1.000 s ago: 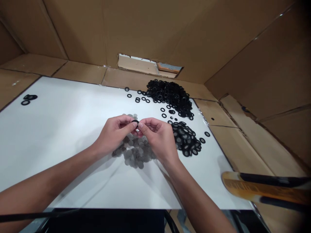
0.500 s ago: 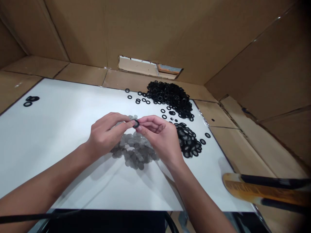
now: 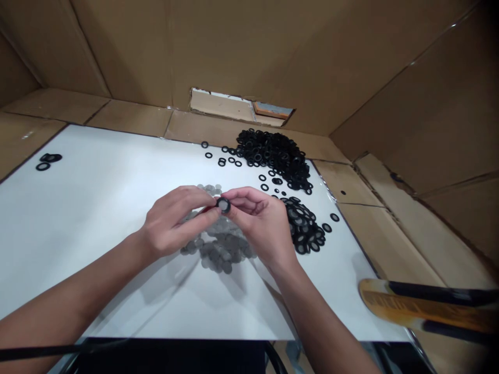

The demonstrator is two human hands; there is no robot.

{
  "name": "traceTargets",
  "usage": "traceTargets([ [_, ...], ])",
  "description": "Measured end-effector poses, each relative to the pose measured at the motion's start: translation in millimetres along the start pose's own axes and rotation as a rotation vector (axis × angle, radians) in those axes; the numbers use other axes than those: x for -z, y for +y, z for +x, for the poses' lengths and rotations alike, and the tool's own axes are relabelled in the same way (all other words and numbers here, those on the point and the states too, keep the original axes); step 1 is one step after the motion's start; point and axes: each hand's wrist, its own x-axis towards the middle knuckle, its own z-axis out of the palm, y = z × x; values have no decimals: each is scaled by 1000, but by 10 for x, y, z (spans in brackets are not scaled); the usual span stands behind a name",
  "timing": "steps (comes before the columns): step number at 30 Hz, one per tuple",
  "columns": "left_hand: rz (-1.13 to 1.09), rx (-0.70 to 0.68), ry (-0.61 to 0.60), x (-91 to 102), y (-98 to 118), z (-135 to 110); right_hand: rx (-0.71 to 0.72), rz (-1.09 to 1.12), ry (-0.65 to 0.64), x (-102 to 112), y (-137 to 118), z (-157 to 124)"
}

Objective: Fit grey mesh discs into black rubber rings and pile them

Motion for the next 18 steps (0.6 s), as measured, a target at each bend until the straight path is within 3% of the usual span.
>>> traceTargets([
  [4,39,-36,-1,-10,-23,-16,85,-83,26,-15,-8,-20],
  [9,8,92,6,-11,-10,10,399,-337,108,-3,37,-63],
  [11,-103,227,-5,-16,33,34,486,-418,114,6,49,-76],
  [13,-270,448,-26,-32,76,57,498,-435,118,11,51,-82],
  [16,-553,820,-106,-70,107,81,386,-359,105,9,49,-69],
  [18,-667,961,-175,-92,104,89,284,-265,80,5,48,-49],
])
